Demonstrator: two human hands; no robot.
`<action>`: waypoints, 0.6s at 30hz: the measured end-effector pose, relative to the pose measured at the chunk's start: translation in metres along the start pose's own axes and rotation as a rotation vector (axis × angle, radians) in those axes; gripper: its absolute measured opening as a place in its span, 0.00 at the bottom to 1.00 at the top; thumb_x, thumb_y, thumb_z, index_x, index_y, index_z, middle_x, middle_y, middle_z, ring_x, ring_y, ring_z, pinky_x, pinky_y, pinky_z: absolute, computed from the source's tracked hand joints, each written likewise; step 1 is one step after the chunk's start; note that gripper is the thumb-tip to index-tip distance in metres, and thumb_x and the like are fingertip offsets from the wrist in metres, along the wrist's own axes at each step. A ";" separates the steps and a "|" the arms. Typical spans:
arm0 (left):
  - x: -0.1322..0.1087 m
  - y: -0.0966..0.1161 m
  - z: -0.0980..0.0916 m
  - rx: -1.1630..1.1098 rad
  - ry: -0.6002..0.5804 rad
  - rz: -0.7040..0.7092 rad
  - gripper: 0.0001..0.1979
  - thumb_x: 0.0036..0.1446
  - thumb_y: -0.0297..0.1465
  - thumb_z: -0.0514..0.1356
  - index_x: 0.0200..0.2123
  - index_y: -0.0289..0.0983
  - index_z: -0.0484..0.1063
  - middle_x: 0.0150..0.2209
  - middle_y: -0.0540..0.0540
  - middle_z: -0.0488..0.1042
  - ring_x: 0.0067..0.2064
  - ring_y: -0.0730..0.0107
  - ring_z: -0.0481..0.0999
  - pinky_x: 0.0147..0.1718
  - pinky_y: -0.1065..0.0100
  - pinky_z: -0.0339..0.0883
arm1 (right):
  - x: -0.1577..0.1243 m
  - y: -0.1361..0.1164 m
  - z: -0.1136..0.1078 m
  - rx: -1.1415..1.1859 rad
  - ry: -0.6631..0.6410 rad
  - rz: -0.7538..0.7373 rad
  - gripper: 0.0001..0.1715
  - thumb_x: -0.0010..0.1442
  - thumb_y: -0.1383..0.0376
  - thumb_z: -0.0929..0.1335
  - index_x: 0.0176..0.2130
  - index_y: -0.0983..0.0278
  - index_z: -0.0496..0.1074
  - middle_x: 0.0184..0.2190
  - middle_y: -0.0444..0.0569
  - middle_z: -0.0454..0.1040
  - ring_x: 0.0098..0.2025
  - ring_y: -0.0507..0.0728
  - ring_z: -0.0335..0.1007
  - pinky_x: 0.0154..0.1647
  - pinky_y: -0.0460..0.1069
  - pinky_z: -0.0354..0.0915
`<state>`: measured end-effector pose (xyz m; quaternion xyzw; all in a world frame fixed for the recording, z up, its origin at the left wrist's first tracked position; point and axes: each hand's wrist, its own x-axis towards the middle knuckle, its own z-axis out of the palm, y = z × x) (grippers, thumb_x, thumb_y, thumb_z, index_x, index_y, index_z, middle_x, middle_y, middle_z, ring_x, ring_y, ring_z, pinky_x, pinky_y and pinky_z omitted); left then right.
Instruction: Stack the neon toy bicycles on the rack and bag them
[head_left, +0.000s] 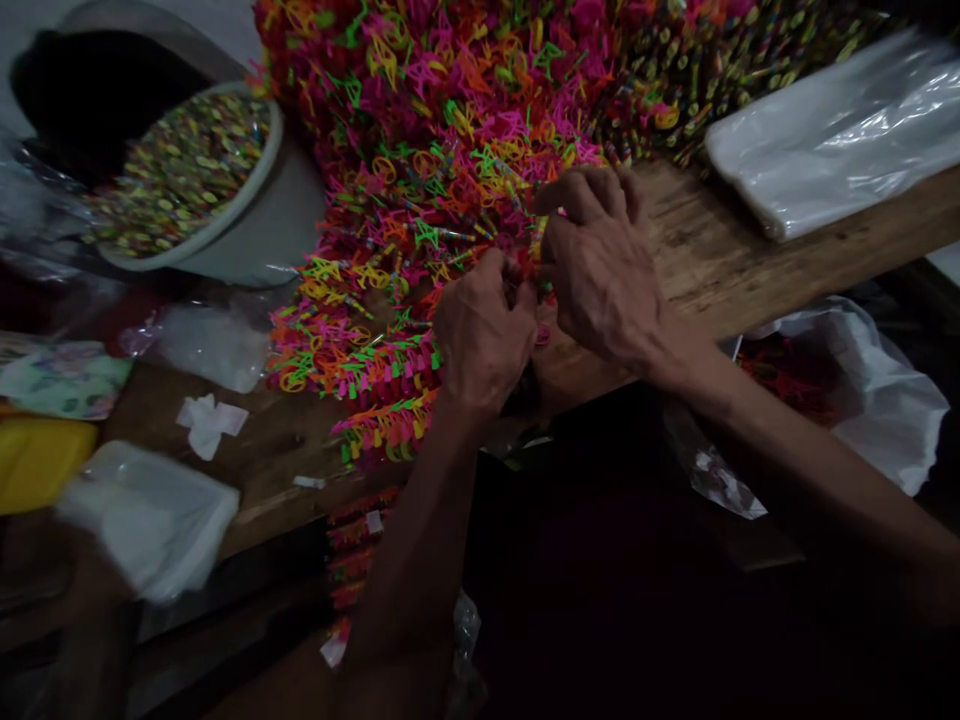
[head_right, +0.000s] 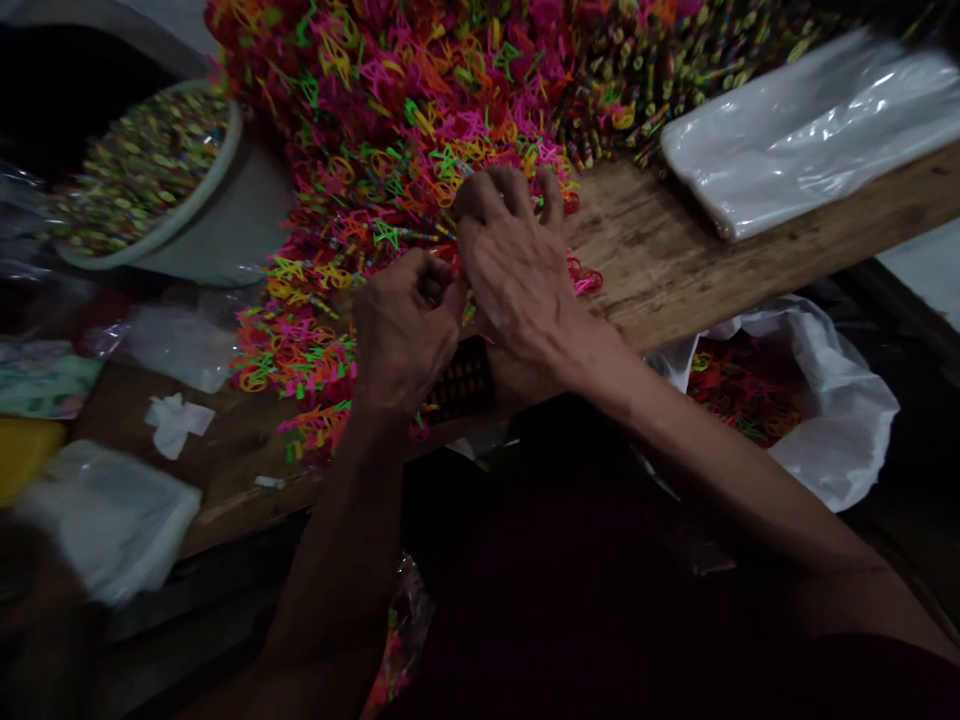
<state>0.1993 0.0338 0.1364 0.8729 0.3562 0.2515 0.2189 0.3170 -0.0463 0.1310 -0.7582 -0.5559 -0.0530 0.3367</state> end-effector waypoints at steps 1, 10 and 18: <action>0.000 0.000 0.002 -0.019 0.015 -0.011 0.08 0.57 0.28 0.63 0.29 0.42 0.66 0.27 0.51 0.71 0.31 0.65 0.72 0.40 0.62 0.66 | -0.006 -0.002 0.004 0.004 0.053 0.016 0.07 0.63 0.67 0.66 0.39 0.56 0.73 0.59 0.51 0.73 0.68 0.71 0.61 0.76 0.74 0.47; 0.008 0.003 -0.016 -0.044 -0.135 -0.059 0.10 0.53 0.22 0.62 0.24 0.40 0.67 0.23 0.52 0.71 0.27 0.69 0.70 0.34 0.65 0.66 | -0.019 0.008 0.018 0.094 0.073 -0.028 0.12 0.63 0.65 0.66 0.46 0.53 0.73 0.61 0.48 0.72 0.68 0.68 0.60 0.77 0.73 0.46; 0.007 0.002 -0.016 -0.073 -0.129 0.011 0.07 0.54 0.26 0.62 0.25 0.39 0.69 0.24 0.53 0.71 0.28 0.70 0.70 0.31 0.67 0.63 | -0.012 0.014 0.015 0.160 0.090 0.015 0.06 0.67 0.60 0.66 0.42 0.52 0.74 0.58 0.47 0.74 0.63 0.68 0.63 0.74 0.74 0.50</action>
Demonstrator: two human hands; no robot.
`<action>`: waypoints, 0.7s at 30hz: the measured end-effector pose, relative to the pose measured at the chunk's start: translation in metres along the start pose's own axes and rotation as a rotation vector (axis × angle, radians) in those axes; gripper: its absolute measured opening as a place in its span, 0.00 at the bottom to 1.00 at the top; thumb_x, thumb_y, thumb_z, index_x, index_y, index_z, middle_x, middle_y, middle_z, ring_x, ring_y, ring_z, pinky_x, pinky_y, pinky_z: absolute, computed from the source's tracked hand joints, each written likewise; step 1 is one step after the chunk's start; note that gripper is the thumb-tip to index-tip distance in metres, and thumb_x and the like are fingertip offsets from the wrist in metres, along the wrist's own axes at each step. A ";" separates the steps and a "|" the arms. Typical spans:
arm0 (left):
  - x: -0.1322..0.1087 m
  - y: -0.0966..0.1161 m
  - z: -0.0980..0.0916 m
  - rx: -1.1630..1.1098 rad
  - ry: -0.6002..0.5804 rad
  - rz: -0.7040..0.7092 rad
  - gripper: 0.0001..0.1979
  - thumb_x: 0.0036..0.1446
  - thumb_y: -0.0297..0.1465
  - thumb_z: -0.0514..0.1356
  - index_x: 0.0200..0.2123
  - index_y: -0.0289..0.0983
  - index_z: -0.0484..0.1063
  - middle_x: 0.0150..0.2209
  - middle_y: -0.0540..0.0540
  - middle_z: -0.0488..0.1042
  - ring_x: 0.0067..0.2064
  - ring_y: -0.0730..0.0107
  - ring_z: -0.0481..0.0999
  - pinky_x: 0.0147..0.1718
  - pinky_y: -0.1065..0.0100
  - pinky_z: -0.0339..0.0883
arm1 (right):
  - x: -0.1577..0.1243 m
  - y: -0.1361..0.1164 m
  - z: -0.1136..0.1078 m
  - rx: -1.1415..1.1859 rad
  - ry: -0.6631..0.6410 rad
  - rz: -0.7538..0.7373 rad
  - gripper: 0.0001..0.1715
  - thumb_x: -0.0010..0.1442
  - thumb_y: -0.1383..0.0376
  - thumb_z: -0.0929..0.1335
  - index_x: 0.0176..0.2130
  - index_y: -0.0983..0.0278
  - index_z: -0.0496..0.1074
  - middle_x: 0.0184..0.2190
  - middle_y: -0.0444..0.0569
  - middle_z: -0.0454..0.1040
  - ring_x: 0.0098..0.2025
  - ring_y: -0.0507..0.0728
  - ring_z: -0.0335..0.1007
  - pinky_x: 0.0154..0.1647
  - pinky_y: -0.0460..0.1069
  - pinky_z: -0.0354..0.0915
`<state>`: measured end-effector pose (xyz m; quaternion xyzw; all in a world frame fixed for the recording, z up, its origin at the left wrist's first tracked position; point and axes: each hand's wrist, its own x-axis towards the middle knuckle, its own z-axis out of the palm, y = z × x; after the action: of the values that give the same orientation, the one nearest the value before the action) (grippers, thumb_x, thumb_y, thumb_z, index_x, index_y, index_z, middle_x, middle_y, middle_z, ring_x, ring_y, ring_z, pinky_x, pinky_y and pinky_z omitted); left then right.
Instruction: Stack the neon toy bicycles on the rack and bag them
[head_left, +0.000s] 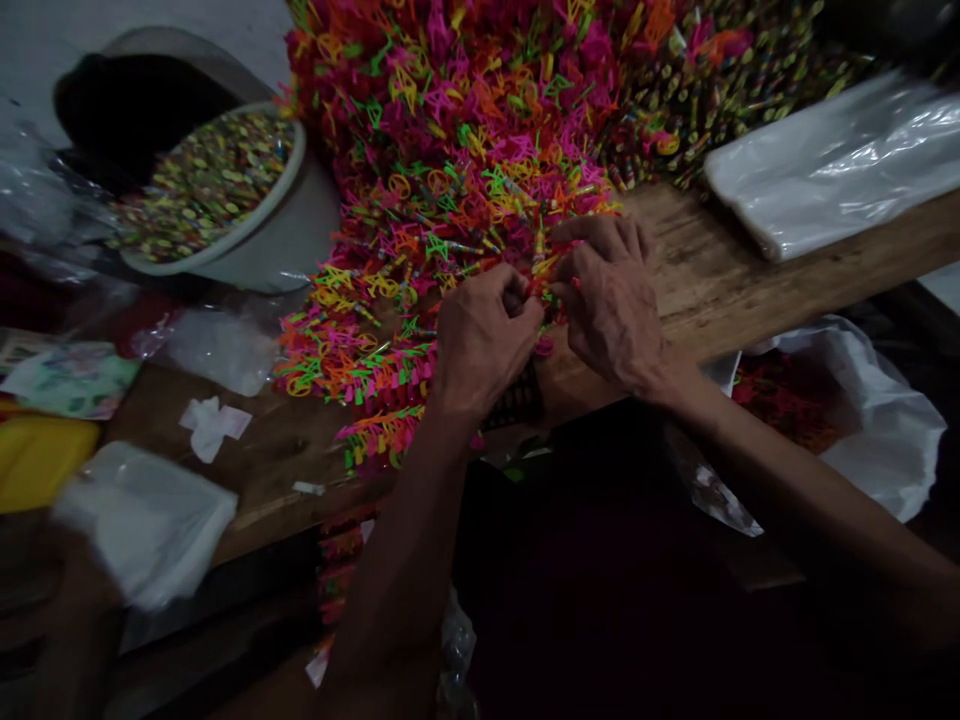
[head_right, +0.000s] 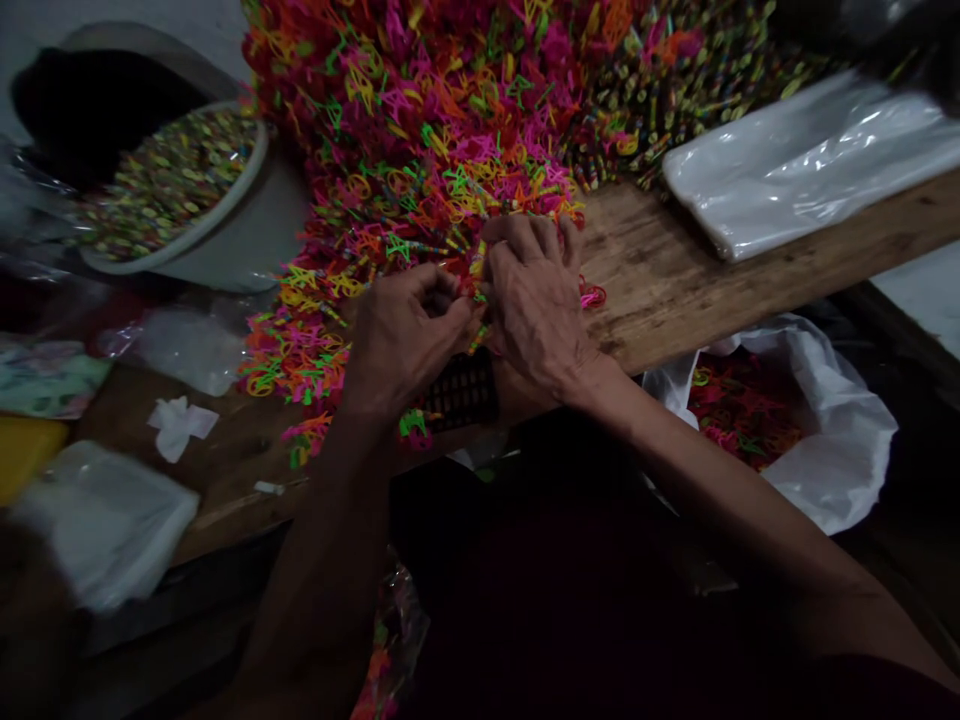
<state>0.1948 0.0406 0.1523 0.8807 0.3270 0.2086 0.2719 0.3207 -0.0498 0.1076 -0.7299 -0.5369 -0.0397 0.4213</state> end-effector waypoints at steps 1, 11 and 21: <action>-0.001 -0.001 0.002 -0.041 0.016 0.003 0.06 0.55 0.26 0.62 0.26 0.39 0.70 0.24 0.53 0.71 0.27 0.71 0.69 0.31 0.68 0.63 | 0.000 -0.001 0.001 -0.003 0.007 -0.016 0.06 0.67 0.60 0.66 0.42 0.51 0.73 0.56 0.45 0.75 0.63 0.67 0.64 0.75 0.73 0.50; -0.001 -0.015 -0.004 -0.806 -0.049 -0.190 0.05 0.48 0.30 0.64 0.30 0.40 0.70 0.29 0.52 0.73 0.29 0.75 0.71 0.29 0.73 0.70 | -0.007 0.005 -0.045 0.165 0.391 -0.157 0.15 0.70 0.62 0.66 0.55 0.52 0.72 0.61 0.53 0.72 0.65 0.64 0.69 0.67 0.67 0.67; -0.008 -0.015 -0.005 -0.990 -0.263 -0.400 0.06 0.40 0.31 0.66 0.26 0.39 0.74 0.24 0.51 0.74 0.26 0.74 0.71 0.26 0.72 0.69 | -0.002 0.018 -0.048 0.220 0.055 -0.208 0.26 0.63 0.56 0.72 0.60 0.48 0.72 0.73 0.45 0.60 0.77 0.68 0.51 0.74 0.73 0.55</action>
<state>0.1798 0.0462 0.1457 0.5868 0.3141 0.1699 0.7268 0.3542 -0.0840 0.1272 -0.6183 -0.5990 -0.0439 0.5069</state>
